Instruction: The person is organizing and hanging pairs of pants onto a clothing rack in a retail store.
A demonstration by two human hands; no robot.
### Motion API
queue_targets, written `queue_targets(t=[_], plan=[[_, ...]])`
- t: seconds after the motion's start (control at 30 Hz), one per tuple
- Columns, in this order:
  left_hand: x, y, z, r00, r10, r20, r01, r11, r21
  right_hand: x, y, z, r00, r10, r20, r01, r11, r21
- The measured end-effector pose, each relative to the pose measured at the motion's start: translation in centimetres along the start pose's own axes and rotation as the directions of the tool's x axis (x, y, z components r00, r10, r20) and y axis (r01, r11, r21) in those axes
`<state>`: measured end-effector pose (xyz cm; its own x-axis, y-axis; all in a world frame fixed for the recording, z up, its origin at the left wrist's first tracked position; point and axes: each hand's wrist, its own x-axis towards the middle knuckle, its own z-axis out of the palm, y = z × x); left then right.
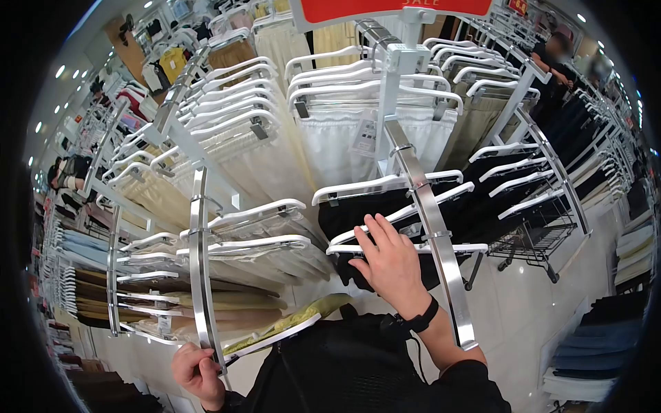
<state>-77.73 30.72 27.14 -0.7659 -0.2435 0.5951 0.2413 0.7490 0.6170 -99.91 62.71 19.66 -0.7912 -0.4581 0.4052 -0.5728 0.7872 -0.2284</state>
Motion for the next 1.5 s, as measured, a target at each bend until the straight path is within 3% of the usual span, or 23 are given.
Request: queue_targets(t=[0.1,0.27,0.43,0.5,0.83,0.9,1.03,1.13,1.23,1.37,1.5], plan=[[-0.1,0.0,0.1,1.000,-0.004,-0.012,0.004,1.000,0.016,0.4,-0.3,0.2,0.999,-0.028,-0.023,0.029,0.998,0.051],[-0.2,-0.1,0.0,1.000,0.001,-0.016,-0.001,1.000,0.013,0.5,-0.8,1.1,0.963,0.019,-0.268,0.024,0.987,0.156],[-0.1,-0.3,0.0,1.000,0.017,0.020,-0.016,1.000,-0.014,-0.4,-0.1,1.3,0.970,-0.011,-0.243,0.041,0.992,0.118],[-0.2,-0.4,0.0,1.000,0.019,0.007,-0.019,1.000,-0.011,-0.7,0.0,1.1,0.987,-0.050,-0.156,0.067,0.992,0.105],[0.5,0.0,0.1,1.000,0.007,-0.028,-0.006,1.000,0.027,-1.9,0.4,0.3,0.990,-0.081,-0.112,0.092,0.991,0.099],[0.8,-0.2,0.0,0.999,0.045,0.005,-0.045,0.999,-0.002,-1.6,-0.1,0.6,0.987,-0.053,-0.155,0.075,0.987,0.141],[0.6,-0.4,-0.1,0.998,0.055,-0.003,-0.055,0.997,-0.060,-0.3,-3.1,-0.6,0.961,-0.097,-0.258,0.191,0.909,0.370],[0.7,-0.5,-0.2,0.998,0.057,0.014,-0.056,0.996,-0.074,1.5,-5.7,-0.2,0.965,-0.163,-0.205,0.254,0.774,0.580],[1.0,-0.3,-0.1,0.998,0.061,0.014,-0.060,0.995,-0.084,3.5,-7.5,1.5,0.945,-0.307,-0.114,0.306,0.707,0.637],[0.9,-0.2,-0.3,0.998,0.054,0.018,-0.053,0.996,-0.070,5.5,-9.4,4.4,0.928,-0.373,-0.013,0.283,0.682,0.674],[0.8,-0.1,-0.1,0.999,0.039,-0.029,-0.041,0.996,-0.079,6.7,-10.3,7.2,0.923,-0.376,0.083,0.250,0.748,0.615]])
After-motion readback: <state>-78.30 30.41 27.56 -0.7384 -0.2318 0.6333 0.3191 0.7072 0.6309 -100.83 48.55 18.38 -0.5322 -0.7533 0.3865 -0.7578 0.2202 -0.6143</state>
